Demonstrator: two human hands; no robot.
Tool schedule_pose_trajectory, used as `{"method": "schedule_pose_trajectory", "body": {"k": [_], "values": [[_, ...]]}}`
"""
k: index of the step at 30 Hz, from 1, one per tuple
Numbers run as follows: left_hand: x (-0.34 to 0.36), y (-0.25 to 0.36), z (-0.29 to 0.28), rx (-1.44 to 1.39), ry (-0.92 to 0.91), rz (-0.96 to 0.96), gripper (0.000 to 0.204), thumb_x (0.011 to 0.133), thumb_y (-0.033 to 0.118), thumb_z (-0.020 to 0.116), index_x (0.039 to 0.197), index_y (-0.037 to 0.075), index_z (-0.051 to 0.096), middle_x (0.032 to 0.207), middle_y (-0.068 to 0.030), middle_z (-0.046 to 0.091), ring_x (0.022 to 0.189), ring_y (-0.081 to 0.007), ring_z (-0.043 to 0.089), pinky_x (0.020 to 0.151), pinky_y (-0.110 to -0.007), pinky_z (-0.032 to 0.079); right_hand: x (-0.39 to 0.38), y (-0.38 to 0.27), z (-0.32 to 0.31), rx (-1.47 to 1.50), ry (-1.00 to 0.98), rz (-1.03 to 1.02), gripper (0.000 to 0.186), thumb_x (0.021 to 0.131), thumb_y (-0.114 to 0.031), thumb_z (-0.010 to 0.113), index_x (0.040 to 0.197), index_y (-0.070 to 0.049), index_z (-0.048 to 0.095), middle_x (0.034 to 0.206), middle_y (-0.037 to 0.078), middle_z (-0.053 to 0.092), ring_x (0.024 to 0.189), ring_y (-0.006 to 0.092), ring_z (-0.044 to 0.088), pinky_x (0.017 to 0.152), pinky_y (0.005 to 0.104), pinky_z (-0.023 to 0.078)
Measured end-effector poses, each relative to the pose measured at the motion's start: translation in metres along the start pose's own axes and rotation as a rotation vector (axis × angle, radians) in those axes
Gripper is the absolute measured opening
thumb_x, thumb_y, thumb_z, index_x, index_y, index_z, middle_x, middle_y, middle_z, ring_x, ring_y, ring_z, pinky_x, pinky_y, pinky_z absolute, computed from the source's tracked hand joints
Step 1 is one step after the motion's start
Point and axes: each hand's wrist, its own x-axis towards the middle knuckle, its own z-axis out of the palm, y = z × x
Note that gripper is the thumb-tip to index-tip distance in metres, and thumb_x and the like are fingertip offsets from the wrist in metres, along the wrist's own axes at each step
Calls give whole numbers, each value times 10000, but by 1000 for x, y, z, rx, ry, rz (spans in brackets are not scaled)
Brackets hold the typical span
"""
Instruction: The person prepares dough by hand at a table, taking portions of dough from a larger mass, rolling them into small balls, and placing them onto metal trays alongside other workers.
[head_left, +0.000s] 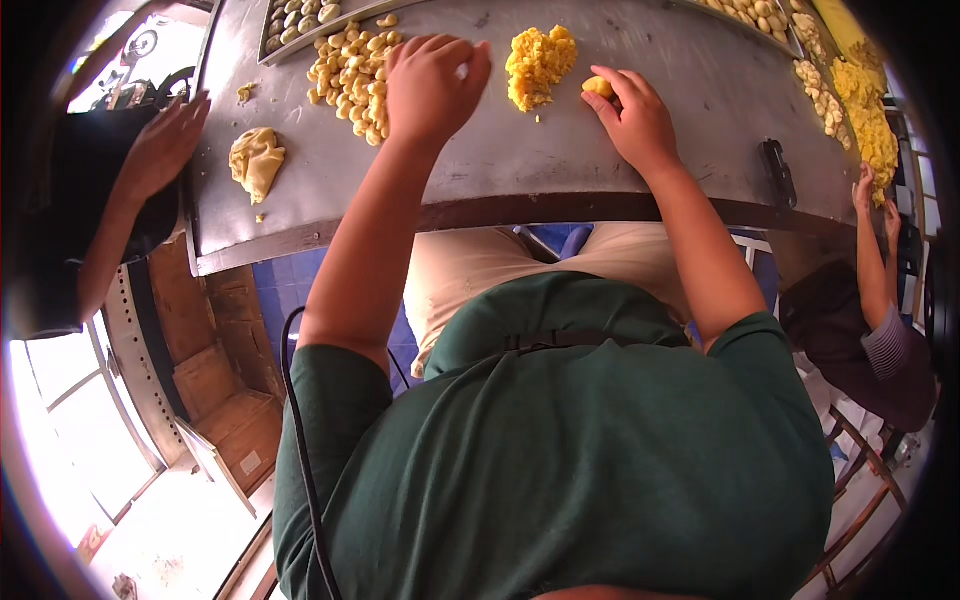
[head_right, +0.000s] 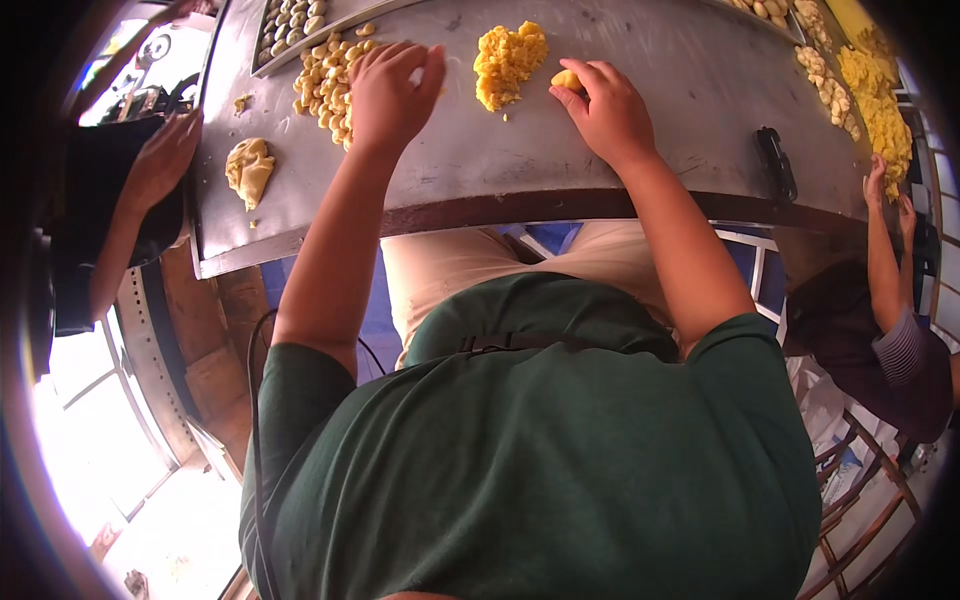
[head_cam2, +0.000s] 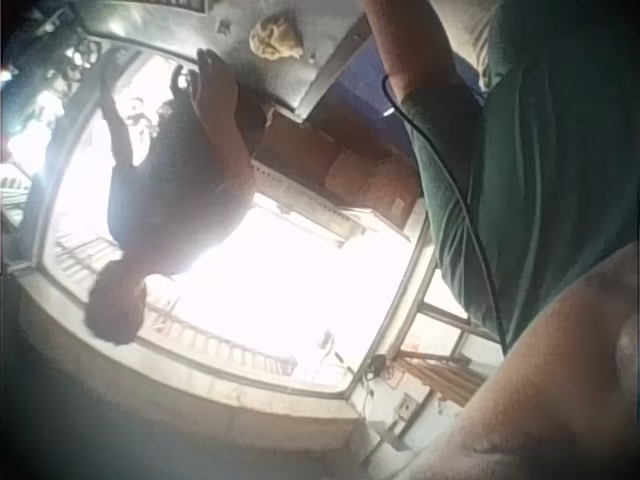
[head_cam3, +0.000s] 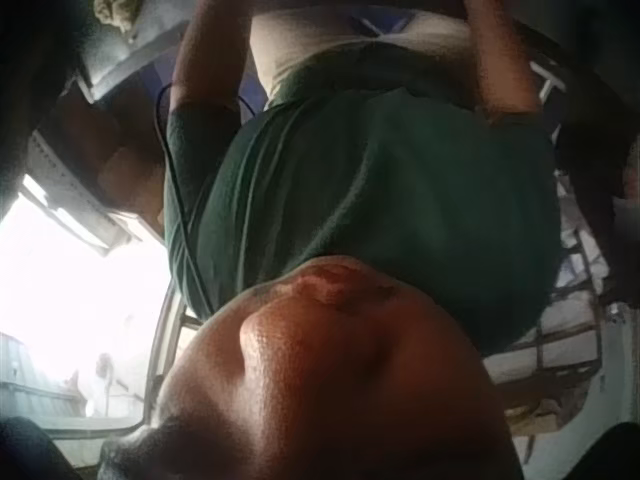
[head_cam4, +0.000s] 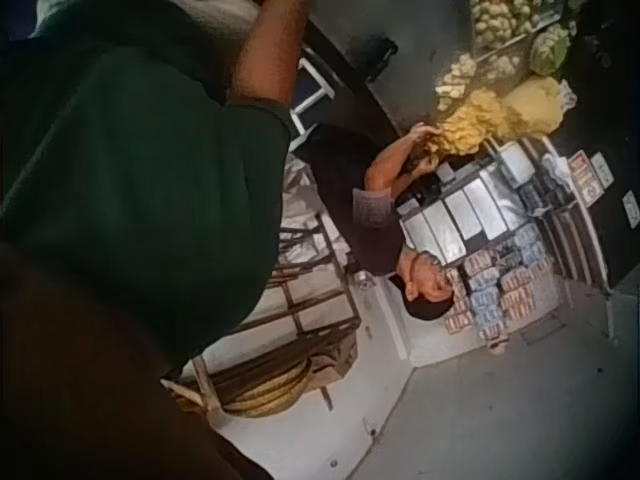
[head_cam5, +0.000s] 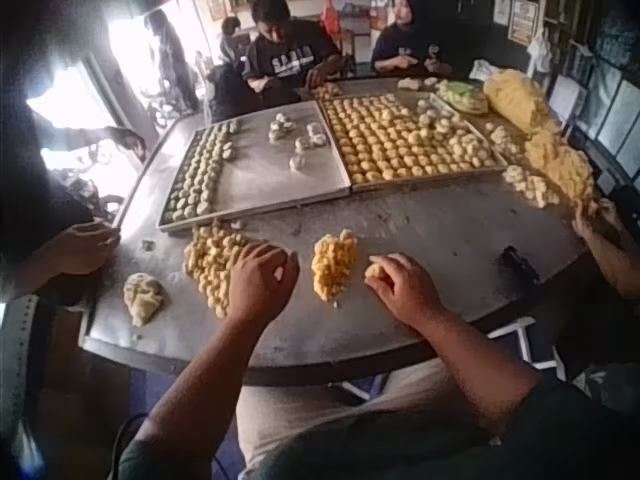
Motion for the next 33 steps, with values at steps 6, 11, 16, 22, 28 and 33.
{"method": "schedule_pose_trajectory", "body": {"k": [6,11,16,22,28,33], "values": [[-16,3,1,45,-481,13,348,949,433,688,799,120,685,825,-53,706,904,-302,685,878,-455,495,-1,4,0,-65,48,-75,383,916,-276,790,1255,-126,695,1144,81,715,1008,300,687,884,415,562],[-34,-1,7,-46,-333,-136,463,888,504,755,1188,156,693,1177,-41,715,1131,-286,662,991,-469,481,-3,-15,-1,47,90,-241,435,869,-186,825,1272,-131,670,1126,55,732,1027,291,687,892,400,561],[-22,4,20,10,-287,-69,405,923,415,751,1236,163,701,1224,-53,722,1152,-301,663,1018,-457,482,-12,-52,29,48,-49,-248,398,878,-140,798,1252,-108,664,1231,70,715,1090,309,677,959,413,556],[-30,-6,9,-101,-231,-203,218,919,283,762,1097,157,747,1106,-32,762,1060,-280,706,977,-413,514,-3,-2,7,21,80,-150,391,924,-121,749,1302,-122,649,1251,108,691,1151,326,648,986,423,541],[-80,-5,-58,136,-225,120,144,945,267,722,1039,169,770,1199,-6,751,1199,-267,673,1029,-437,494,-2,-6,9,-46,62,-159,439,922,-193,750,1342,-121,643,1268,89,692,1154,314,636,1029,435,507],[-99,-6,-74,112,-328,76,162,966,261,713,1013,127,791,1213,-26,750,1226,-269,666,1057,-416,488,2,-1,13,-97,65,-204,465,919,-261,759,1353,-136,650,1299,65,685,1163,304,625,1037,436,488]]}}
